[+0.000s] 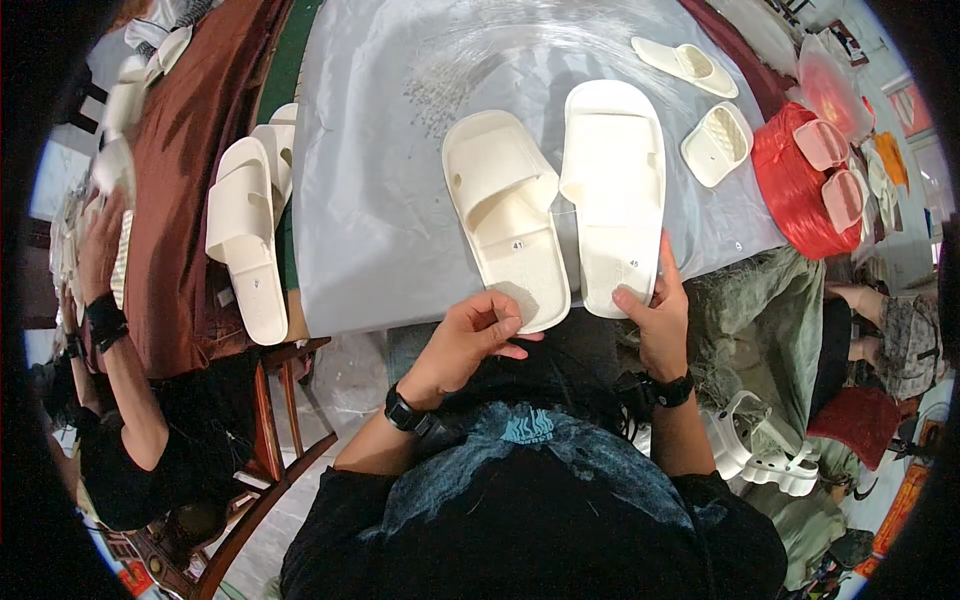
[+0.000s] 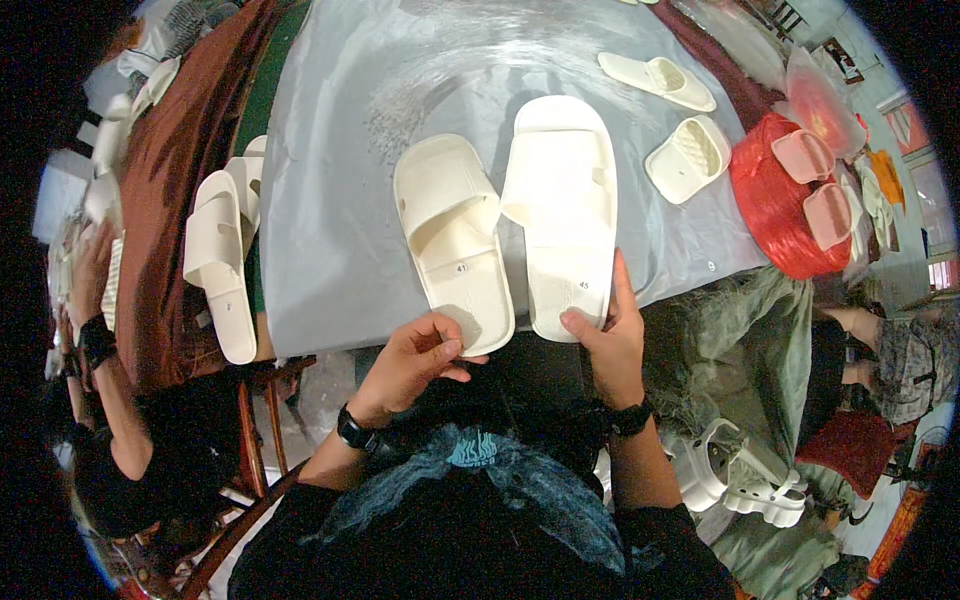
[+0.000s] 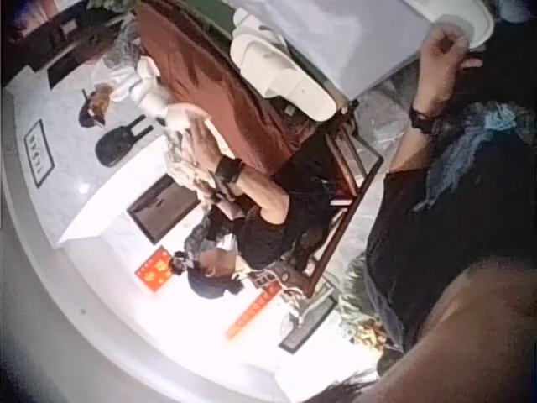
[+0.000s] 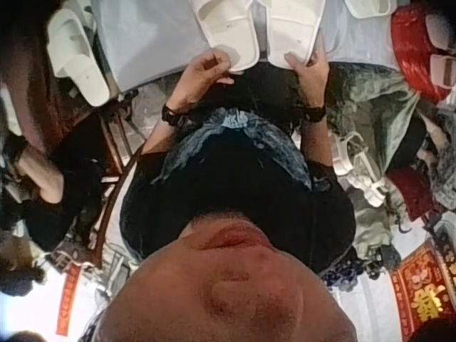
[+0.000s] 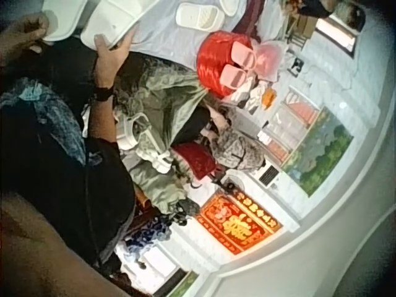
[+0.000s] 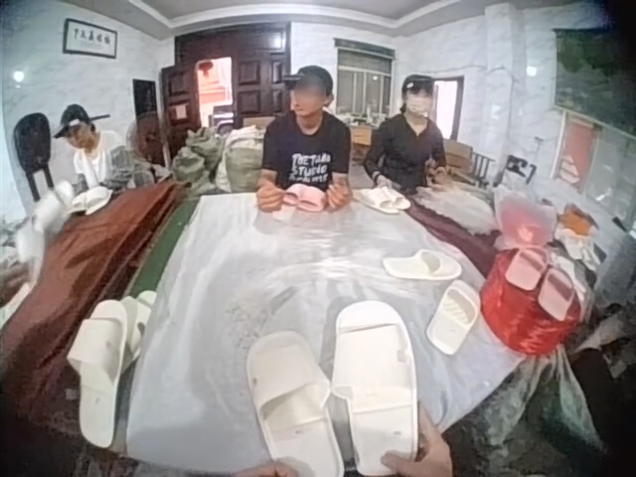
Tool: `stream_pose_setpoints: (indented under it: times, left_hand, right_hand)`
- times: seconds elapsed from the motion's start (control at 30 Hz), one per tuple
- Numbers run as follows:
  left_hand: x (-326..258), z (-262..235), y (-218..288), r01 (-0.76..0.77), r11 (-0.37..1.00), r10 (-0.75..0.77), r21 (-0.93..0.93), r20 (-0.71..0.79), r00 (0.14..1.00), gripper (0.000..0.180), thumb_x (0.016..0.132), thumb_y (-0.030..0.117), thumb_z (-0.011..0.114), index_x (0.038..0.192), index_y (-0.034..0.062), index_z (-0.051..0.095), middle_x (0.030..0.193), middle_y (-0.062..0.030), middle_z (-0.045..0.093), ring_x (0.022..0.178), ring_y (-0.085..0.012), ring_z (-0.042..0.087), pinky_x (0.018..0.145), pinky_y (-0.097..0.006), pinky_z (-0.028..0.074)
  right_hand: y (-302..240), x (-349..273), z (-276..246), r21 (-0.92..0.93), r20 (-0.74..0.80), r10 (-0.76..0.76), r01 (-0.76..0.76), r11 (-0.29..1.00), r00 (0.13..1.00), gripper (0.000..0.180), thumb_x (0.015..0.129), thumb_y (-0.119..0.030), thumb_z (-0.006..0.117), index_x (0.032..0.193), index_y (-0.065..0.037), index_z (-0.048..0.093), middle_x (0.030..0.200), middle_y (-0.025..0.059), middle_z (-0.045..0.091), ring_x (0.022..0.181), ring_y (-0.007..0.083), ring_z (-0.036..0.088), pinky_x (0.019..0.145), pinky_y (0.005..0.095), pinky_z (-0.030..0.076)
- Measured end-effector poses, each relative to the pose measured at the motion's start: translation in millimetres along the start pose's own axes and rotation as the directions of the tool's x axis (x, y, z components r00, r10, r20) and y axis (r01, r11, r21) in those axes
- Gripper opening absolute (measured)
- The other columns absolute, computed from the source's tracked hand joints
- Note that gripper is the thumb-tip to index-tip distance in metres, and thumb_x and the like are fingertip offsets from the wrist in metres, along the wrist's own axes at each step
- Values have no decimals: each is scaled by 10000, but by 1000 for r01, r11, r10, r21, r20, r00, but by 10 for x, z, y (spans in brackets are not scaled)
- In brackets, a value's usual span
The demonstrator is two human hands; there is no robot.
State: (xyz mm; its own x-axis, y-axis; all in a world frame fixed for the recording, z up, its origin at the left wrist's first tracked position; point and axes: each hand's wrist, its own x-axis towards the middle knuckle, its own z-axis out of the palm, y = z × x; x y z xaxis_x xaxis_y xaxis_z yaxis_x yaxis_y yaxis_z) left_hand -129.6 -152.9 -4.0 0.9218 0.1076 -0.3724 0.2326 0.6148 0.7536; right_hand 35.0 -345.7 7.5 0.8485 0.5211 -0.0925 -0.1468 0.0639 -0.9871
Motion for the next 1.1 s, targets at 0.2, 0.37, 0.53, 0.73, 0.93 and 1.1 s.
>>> stream_pose_setpoints:
  times: [0.2, 0.37, 0.53, 0.73, 0.93, 1.1]
  left_hand:
    - [-7, 47, 3, -75, 989, 80, 127, -30, 996, 94, 936, 70, 572, 956, -21, 575, 922, -80, 629, 898, -205, 663, 759, -295, 561]
    - [-51, 85, 77, -181, 933, 196, 310, -16, 981, 79, 927, 26, 568, 917, -50, 590, 883, -94, 641, 837, -187, 665, 745, -286, 552]
    - [-150, 88, 116, -185, 907, 225, 378, -63, 972, 80, 918, 4, 573, 932, -59, 621, 814, -79, 657, 802, -143, 649, 723, -257, 529]
    - [-113, 70, 113, -221, 917, 248, 333, -40, 968, 78, 912, -1, 577, 947, -52, 625, 873, -98, 666, 808, -158, 651, 727, -263, 534]
    - [-58, 52, 183, -201, 917, 223, 345, -25, 974, 75, 911, -5, 573, 944, -47, 625, 878, -92, 661, 832, -154, 645, 739, -259, 529]
    - [-11, 78, 244, -184, 903, 215, 389, -38, 976, 67, 925, 12, 563, 932, -37, 608, 867, -75, 649, 816, -145, 639, 738, -253, 524]
  right_hand:
    - [22, -10, -28, -62, -33, 36, -38, 997, 999, 585, 779, -17, 698, 1305, 60, 455, 1158, 115, 612, 1021, 164, 590, 899, 297, 467]
    - [18, 20, -101, -82, -93, 13, -21, 996, 996, 420, 790, -21, 687, 1180, 66, 558, 1032, 89, 661, 911, 142, 616, 857, 285, 479]
    - [-62, 22, -85, -4, -20, 97, -97, 995, 995, 370, 788, -13, 678, 1139, 64, 587, 1018, 92, 665, 891, 141, 617, 827, 283, 481]
    - [-143, 142, -144, 154, -19, 115, -111, 982, 993, 376, 792, -34, 694, 1140, 60, 586, 1022, 93, 667, 877, 139, 624, 818, 285, 486]
    - [-152, 237, -235, 19, -10, 175, -175, 984, 985, 347, 810, -117, 713, 1093, 53, 606, 919, 67, 668, 773, 131, 628, 671, 268, 506]
    - [-142, 305, -505, -315, -157, 112, -158, 936, 981, 298, 900, -261, 633, 950, 33, 628, 706, 56, 630, 561, 117, 588, 513, 242, 474]
